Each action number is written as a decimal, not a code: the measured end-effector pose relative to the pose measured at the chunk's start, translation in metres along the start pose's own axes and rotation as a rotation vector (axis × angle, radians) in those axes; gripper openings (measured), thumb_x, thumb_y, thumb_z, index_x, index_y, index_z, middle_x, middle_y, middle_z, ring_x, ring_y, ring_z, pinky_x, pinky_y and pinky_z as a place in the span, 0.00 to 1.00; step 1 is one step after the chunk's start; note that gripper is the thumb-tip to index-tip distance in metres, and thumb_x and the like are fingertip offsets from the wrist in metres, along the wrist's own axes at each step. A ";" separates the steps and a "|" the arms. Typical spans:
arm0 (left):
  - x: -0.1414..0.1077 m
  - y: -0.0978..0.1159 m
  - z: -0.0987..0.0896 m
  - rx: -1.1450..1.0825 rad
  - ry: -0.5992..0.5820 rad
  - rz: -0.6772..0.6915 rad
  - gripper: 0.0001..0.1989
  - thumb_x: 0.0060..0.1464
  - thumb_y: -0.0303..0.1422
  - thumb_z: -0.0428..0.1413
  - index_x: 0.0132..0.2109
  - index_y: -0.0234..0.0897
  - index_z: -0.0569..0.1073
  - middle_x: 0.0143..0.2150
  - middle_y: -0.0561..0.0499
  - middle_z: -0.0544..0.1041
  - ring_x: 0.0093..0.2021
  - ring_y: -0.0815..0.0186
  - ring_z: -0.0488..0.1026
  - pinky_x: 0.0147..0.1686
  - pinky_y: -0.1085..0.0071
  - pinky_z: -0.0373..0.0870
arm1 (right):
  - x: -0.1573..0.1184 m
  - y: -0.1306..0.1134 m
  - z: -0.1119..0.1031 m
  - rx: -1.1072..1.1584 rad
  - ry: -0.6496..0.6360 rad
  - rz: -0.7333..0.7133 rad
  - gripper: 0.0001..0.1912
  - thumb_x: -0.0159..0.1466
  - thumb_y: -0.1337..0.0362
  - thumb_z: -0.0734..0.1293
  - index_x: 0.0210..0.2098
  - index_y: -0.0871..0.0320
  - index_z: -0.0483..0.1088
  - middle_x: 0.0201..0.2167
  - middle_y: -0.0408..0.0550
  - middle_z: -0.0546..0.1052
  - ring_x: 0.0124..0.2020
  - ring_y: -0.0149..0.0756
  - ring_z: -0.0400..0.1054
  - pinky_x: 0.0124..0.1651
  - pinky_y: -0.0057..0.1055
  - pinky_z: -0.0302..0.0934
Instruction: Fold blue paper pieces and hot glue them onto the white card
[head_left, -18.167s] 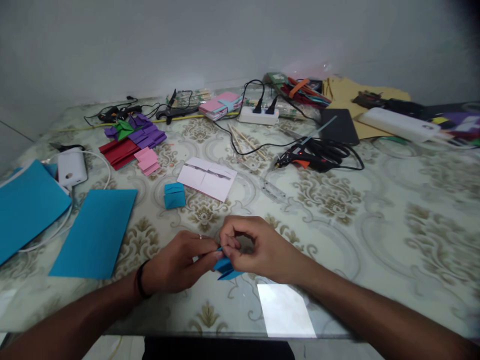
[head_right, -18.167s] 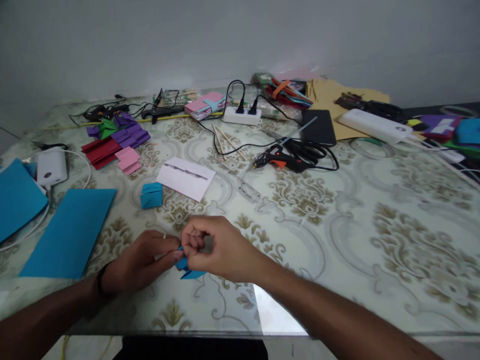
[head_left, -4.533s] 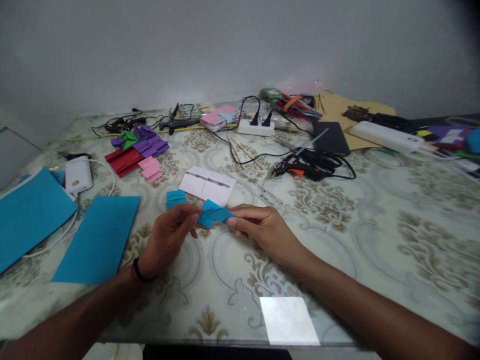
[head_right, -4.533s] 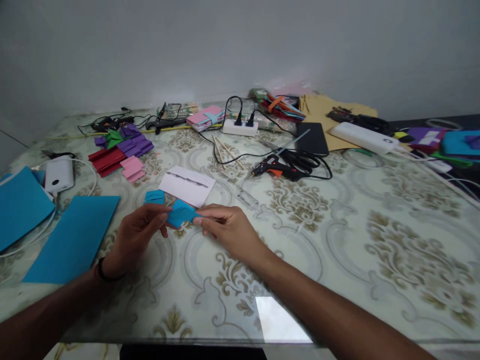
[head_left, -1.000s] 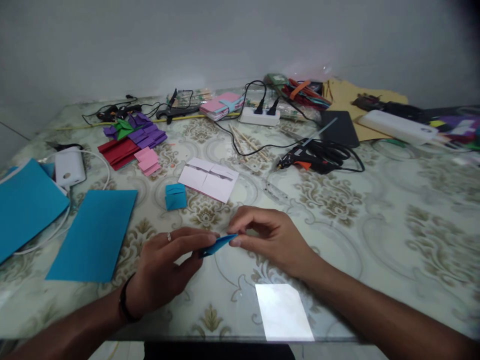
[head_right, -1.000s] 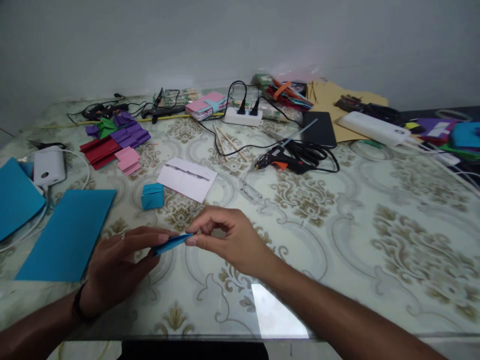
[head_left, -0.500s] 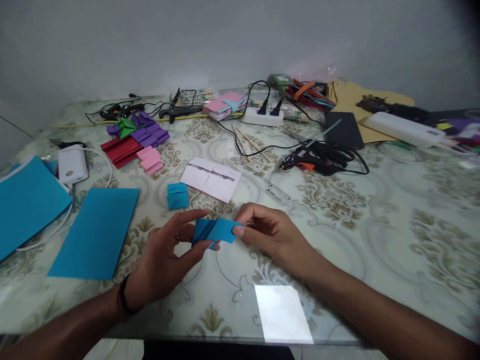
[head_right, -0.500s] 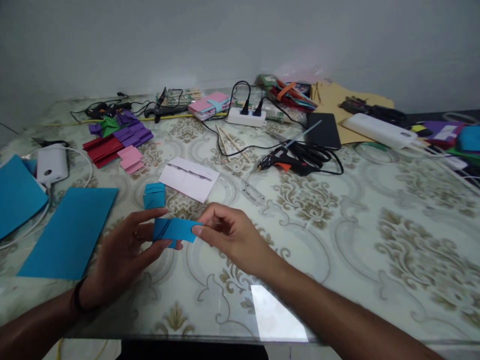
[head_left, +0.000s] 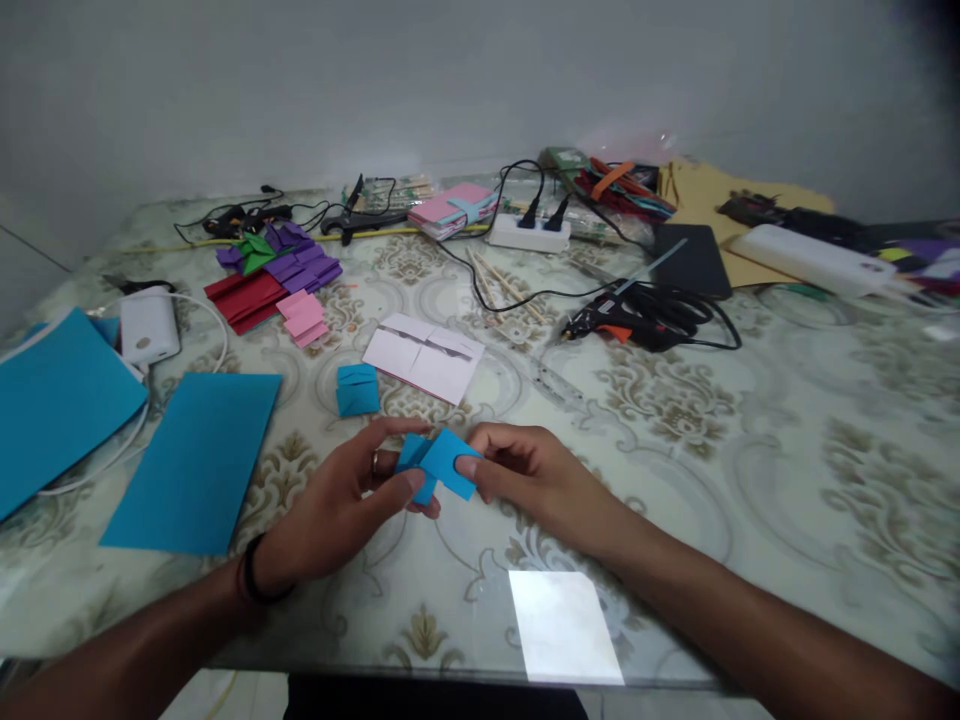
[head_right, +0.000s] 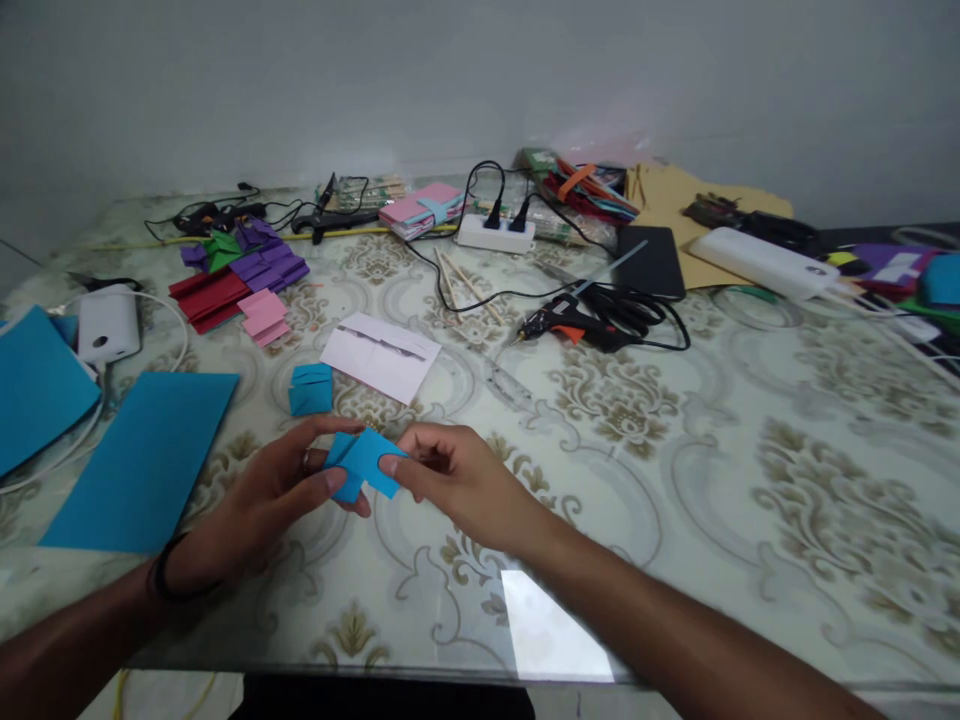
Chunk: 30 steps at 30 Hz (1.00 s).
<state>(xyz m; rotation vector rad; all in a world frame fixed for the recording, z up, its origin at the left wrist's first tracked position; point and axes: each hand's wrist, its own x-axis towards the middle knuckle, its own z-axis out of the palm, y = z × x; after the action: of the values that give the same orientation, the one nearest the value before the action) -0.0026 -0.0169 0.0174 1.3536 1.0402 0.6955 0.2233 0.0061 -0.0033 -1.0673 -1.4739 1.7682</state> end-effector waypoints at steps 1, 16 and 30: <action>0.001 0.001 -0.001 0.009 -0.027 -0.015 0.13 0.66 0.36 0.55 0.54 0.37 0.71 0.41 0.48 0.84 0.39 0.63 0.84 0.42 0.67 0.78 | 0.000 0.000 0.000 -0.004 0.004 0.000 0.24 0.62 0.44 0.72 0.26 0.58 0.68 0.21 0.39 0.66 0.23 0.28 0.55 0.26 0.28 0.48; 0.002 0.005 -0.001 0.420 -0.070 0.031 0.19 0.67 0.33 0.53 0.29 0.36 0.80 0.28 0.54 0.81 0.28 0.69 0.72 0.30 0.74 0.63 | -0.001 0.005 0.004 -0.054 -0.110 -0.003 0.22 0.64 0.45 0.72 0.29 0.58 0.70 0.24 0.39 0.65 0.25 0.29 0.54 0.29 0.28 0.50; 0.002 -0.001 -0.003 0.338 0.030 -0.009 0.20 0.67 0.40 0.55 0.29 0.36 0.80 0.29 0.52 0.83 0.30 0.68 0.77 0.35 0.73 0.69 | -0.001 0.005 0.005 -0.175 0.043 0.009 0.24 0.62 0.45 0.73 0.25 0.58 0.67 0.22 0.39 0.63 0.25 0.29 0.52 0.27 0.28 0.48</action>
<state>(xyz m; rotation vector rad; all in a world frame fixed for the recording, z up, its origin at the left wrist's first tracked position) -0.0043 -0.0143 0.0164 1.6305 1.2261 0.5495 0.2199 0.0015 -0.0075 -1.1938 -1.6227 1.6351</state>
